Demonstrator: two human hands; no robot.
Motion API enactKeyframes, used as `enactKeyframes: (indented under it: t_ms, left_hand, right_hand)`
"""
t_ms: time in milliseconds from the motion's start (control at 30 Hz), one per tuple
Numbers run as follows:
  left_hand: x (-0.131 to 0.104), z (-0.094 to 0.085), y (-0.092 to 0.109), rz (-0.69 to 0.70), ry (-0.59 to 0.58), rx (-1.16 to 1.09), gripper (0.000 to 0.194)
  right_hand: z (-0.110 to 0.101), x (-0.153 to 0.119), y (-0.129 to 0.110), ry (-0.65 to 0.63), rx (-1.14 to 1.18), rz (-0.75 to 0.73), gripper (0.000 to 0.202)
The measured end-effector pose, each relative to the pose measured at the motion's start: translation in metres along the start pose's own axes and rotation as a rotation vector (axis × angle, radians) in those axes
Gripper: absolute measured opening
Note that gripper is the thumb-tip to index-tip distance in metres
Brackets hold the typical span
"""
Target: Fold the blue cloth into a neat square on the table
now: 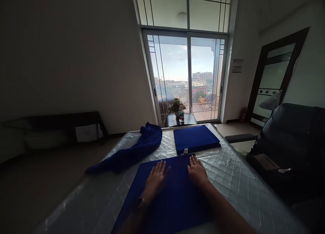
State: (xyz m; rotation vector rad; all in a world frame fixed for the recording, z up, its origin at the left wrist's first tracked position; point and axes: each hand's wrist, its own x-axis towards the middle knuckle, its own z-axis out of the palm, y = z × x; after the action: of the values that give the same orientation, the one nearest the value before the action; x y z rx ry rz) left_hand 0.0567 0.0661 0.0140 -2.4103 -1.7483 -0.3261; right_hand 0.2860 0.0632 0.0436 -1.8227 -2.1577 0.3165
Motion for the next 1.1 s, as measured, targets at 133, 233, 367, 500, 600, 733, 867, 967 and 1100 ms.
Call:
enactKeyframes:
  t_ms: [133, 233, 367, 500, 600, 733, 867, 967, 1100]
  left_hand:
    - [-0.023, 0.001, -0.065, -0.146, -0.004, 0.059, 0.055]
    - [-0.031, 0.001, -0.085, -0.296, 0.017, 0.048, 0.068]
    - [-0.031, -0.003, -0.082, -0.331, 0.017, 0.018, 0.076]
    - [-0.03, -0.009, -0.075, -0.335, 0.001, 0.022, 0.081]
    - [-0.031, -0.012, -0.072, -0.354, 0.017, 0.015, 0.081]
    - [-0.033, -0.017, -0.069, -0.359, 0.018, 0.005, 0.083]
    - [-0.034, -0.021, -0.068, -0.322, 0.018, 0.01, 0.082]
    - [-0.034, -0.02, -0.068, -0.347, 0.056, -0.013, 0.084]
    - [-0.033, -0.016, -0.067, -0.383, 0.073, -0.037, 0.086]
  right_hand:
    - [-0.001, -0.001, -0.001, -0.011, -0.005, 0.006, 0.068]
    - [-0.001, -0.001, -0.002, -0.001, -0.031, 0.009, 0.067]
    - [-0.001, -0.001, -0.003, 0.011, -0.071, 0.004, 0.066]
    - [0.0, 0.0, -0.002, -0.001, -0.09, -0.001, 0.066]
    - [0.0, 0.0, -0.001, -0.003, -0.096, -0.007, 0.066]
    - [-0.001, -0.002, -0.003, 0.009, -0.1, -0.005, 0.065]
    - [-0.006, -0.005, -0.009, 0.034, -0.123, 0.01, 0.063]
    - [-0.011, -0.012, -0.013, 0.061, -0.166, 0.004, 0.062]
    - [-0.011, -0.027, -0.014, 0.037, -0.178, -0.025, 0.063]
